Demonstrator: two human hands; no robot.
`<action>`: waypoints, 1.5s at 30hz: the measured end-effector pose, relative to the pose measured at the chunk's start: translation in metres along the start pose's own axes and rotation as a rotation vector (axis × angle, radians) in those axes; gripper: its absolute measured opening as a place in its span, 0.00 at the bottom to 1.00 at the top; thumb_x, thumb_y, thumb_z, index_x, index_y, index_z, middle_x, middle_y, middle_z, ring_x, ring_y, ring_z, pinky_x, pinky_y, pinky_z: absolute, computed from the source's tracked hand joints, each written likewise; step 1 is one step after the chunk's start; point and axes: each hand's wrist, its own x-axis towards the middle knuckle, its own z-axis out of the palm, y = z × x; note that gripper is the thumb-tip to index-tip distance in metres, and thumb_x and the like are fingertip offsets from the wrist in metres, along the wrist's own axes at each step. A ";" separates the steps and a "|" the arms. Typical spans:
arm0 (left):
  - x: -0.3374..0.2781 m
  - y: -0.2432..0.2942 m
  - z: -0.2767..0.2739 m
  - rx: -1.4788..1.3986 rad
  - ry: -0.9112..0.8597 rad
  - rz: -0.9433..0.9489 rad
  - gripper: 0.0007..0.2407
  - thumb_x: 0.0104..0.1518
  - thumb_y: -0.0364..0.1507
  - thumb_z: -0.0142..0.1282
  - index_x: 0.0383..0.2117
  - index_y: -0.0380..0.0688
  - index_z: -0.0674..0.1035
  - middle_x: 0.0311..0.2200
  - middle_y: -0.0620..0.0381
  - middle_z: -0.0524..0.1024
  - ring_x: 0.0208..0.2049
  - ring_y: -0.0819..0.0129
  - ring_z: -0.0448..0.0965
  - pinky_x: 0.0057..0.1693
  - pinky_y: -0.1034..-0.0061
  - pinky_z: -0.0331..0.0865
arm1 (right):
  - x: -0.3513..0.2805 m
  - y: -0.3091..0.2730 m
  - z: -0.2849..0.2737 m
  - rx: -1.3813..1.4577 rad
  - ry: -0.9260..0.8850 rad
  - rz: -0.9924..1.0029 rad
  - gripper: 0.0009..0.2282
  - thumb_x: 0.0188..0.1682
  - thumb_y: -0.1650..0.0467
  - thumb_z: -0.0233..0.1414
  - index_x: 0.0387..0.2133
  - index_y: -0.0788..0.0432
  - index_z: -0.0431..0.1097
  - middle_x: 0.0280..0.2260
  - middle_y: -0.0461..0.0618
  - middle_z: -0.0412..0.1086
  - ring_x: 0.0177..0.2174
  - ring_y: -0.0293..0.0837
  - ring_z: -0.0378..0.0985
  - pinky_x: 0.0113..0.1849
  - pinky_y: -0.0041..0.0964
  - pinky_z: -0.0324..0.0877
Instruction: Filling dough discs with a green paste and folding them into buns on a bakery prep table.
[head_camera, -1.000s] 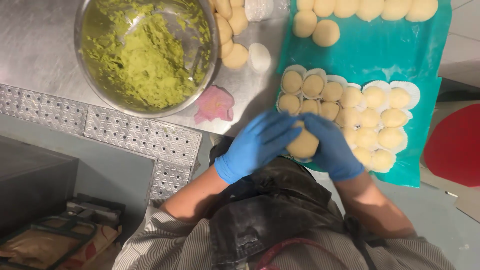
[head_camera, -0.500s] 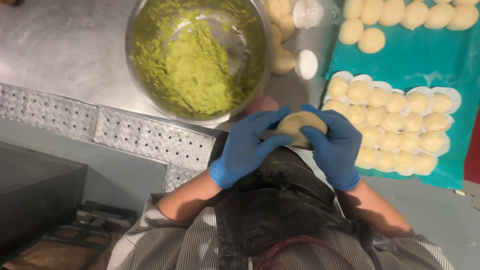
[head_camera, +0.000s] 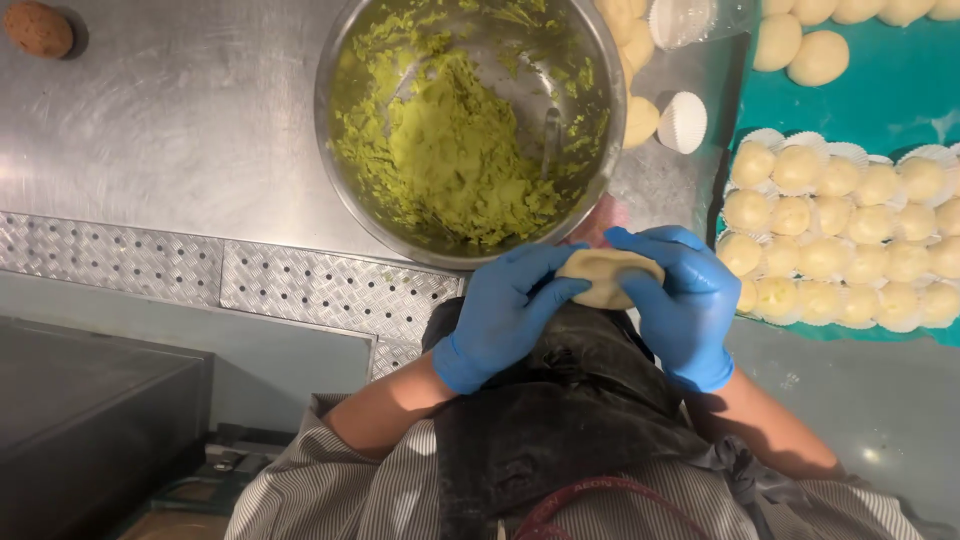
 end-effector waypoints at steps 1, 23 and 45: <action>-0.001 -0.005 -0.005 0.098 0.011 0.089 0.11 0.65 0.29 0.57 0.52 0.43 0.80 0.45 0.45 0.81 0.49 0.44 0.81 0.54 0.53 0.79 | 0.003 -0.002 0.004 0.070 -0.030 -0.066 0.16 0.44 0.77 0.63 0.44 0.75 0.71 0.40 0.64 0.70 0.47 0.60 0.77 0.56 0.66 0.67; 0.004 0.016 -0.042 0.205 0.011 0.172 0.07 0.68 0.28 0.50 0.42 0.36 0.76 0.31 0.42 0.71 0.36 0.38 0.77 0.44 0.48 0.76 | 0.011 -0.001 0.024 0.047 -0.094 -0.051 0.05 0.46 0.78 0.63 0.35 0.68 0.78 0.31 0.58 0.75 0.36 0.51 0.79 0.44 0.51 0.74; 0.004 0.012 -0.040 0.080 0.087 0.070 0.21 0.53 0.31 0.64 0.53 0.41 0.73 0.42 0.55 0.74 0.40 0.67 0.75 0.50 0.74 0.73 | 0.020 -0.019 0.034 0.128 -0.137 0.120 0.06 0.50 0.79 0.60 0.38 0.70 0.76 0.37 0.63 0.75 0.40 0.55 0.79 0.46 0.49 0.74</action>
